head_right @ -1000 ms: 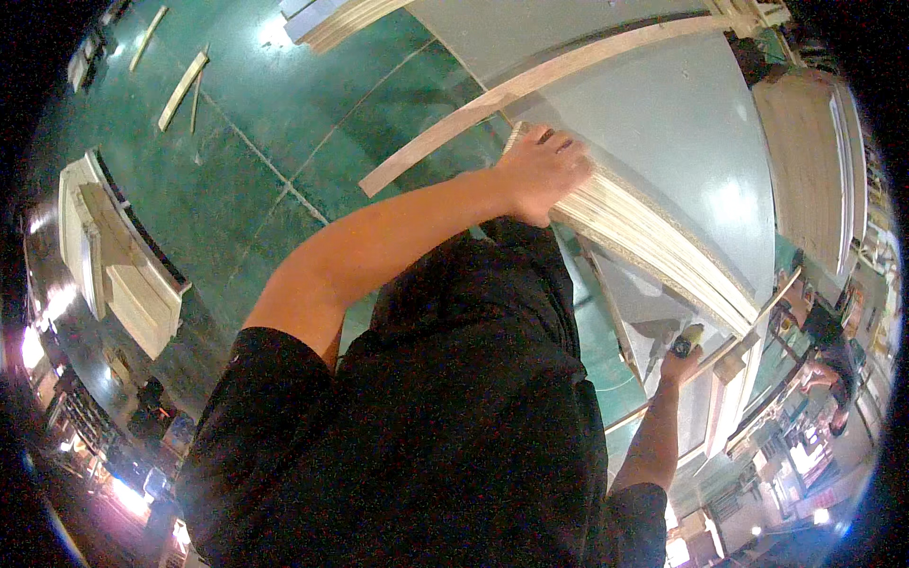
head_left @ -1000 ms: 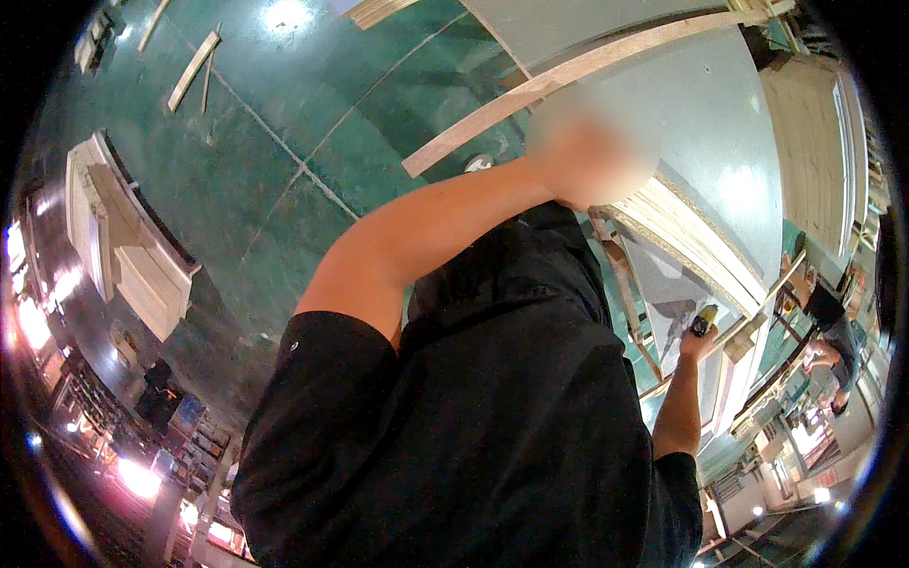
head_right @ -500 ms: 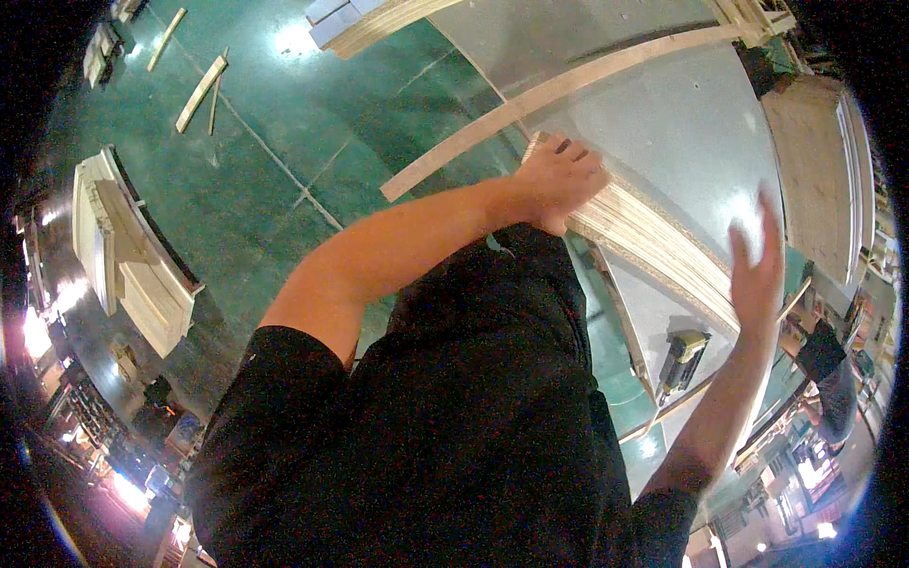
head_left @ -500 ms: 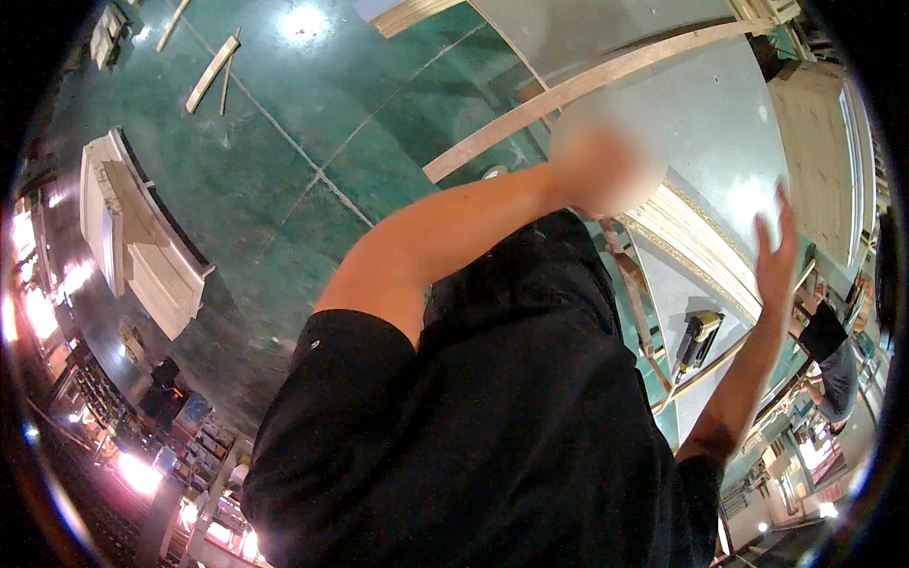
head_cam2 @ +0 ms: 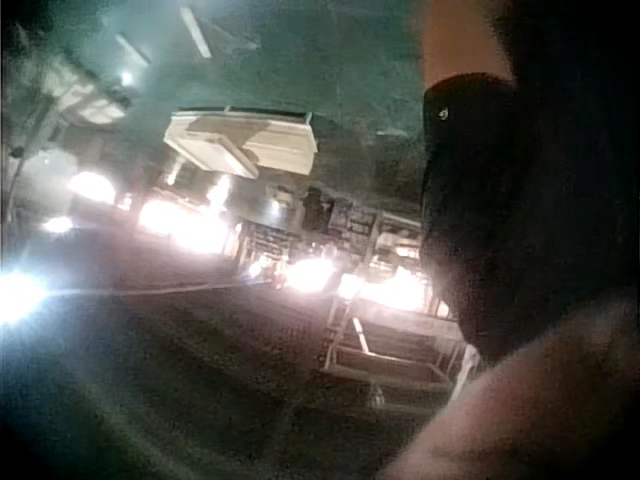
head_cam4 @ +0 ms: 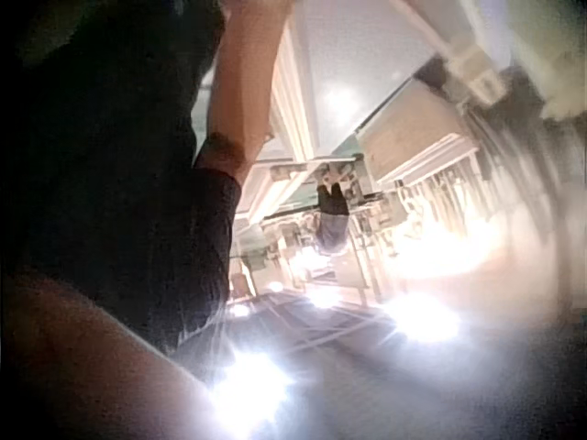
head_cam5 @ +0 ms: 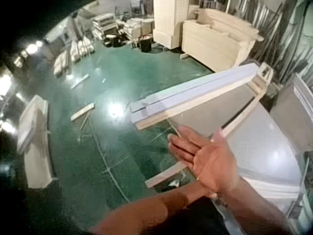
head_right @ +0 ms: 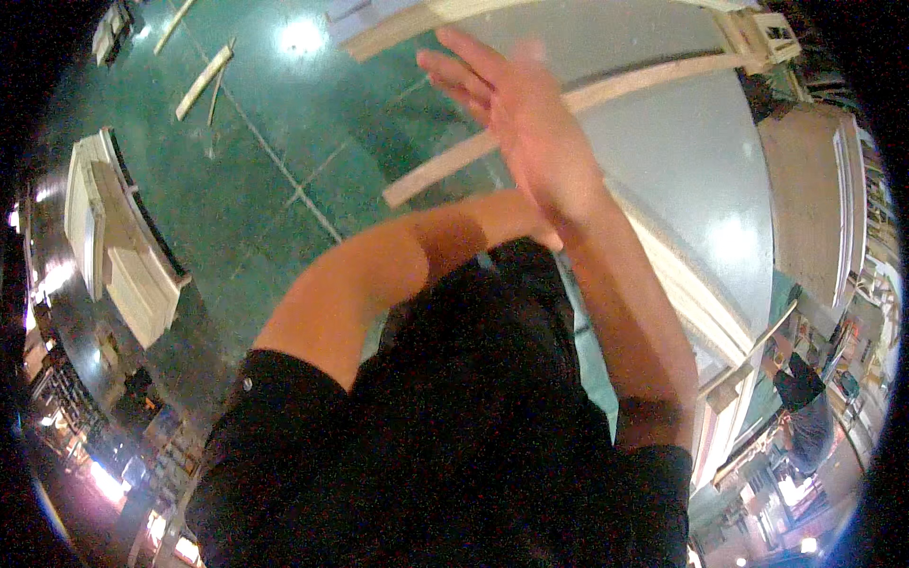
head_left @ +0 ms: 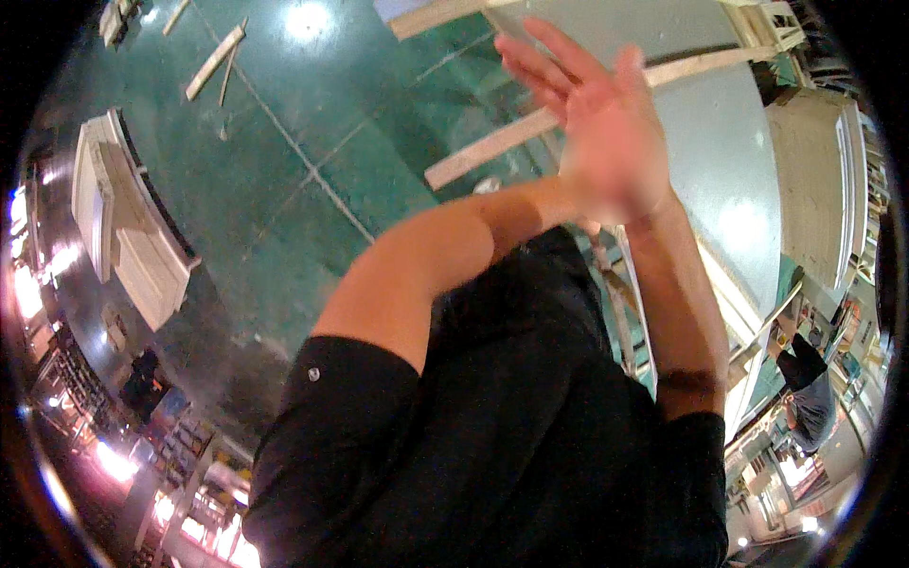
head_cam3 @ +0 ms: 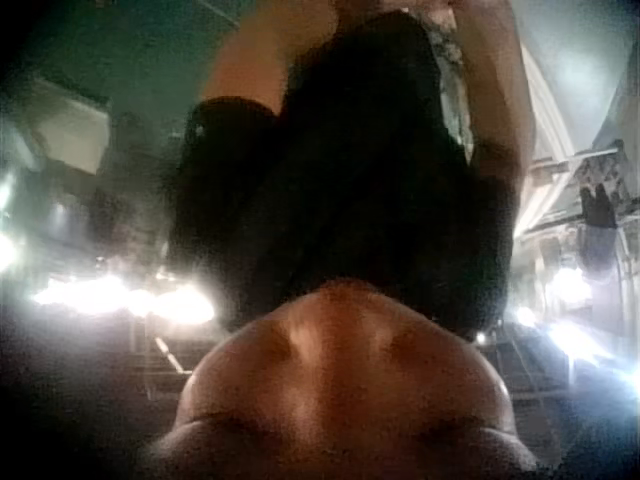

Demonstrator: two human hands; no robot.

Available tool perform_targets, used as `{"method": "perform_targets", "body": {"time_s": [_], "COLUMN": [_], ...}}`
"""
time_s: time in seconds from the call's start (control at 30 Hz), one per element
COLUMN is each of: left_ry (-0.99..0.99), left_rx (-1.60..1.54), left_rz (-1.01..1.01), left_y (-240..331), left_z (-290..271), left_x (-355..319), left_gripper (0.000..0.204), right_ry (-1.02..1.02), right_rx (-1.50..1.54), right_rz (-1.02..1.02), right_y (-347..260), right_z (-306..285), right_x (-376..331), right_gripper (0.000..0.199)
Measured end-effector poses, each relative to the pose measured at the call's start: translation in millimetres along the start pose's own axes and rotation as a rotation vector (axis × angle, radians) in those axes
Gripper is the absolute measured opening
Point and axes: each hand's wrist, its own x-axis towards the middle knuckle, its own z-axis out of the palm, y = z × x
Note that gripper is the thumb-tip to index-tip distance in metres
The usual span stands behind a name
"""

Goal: The person assembles wooden planks on a workbench using a pneumatic nail gun. They align the planks, secure them with nails, and occasionally move to retrieve more fasteners from a nearby table.

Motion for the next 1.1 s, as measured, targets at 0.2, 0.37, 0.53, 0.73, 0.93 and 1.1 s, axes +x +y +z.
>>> {"method": "perform_targets", "body": {"time_s": [0.2, 0.37, 0.53, 0.73, 0.93, 1.1], "left_ry": [0.024, -0.012, -0.099, -0.165, -0.211, -0.196], "left_rx": [0.004, 0.023, 0.026, -0.048, -0.145, -0.123], "left_rz": [-0.031, -0.006, 0.031, -0.023, 0.053, 0.026], "left_y": [1, 4, 7, 3, -8, 3], "left_z": [10, 1, -24, 2, -11, -27], "left_x": [-3, -14, -16, -8, -11, -8], "left_gripper": [0.039, 0.039, 0.035, 0.041, 0.064, 0.088], "right_ry": [0.027, -0.242, -0.005, 0.088, 0.293, 0.76], "right_rx": [0.117, -0.236, -0.433, -0.228, -0.241, -0.38], "right_rz": [0.128, -0.174, -0.471, -0.198, 0.019, 0.413], "right_y": [8, -8, -12, 10, 73, 171], "right_z": [10, 39, 46, 22, 14, -29], "right_x": [-27, -51, -48, -77, -164, -286], "right_gripper": [0.047, 0.065, 0.083, 0.059, 0.03, 0.02]}}
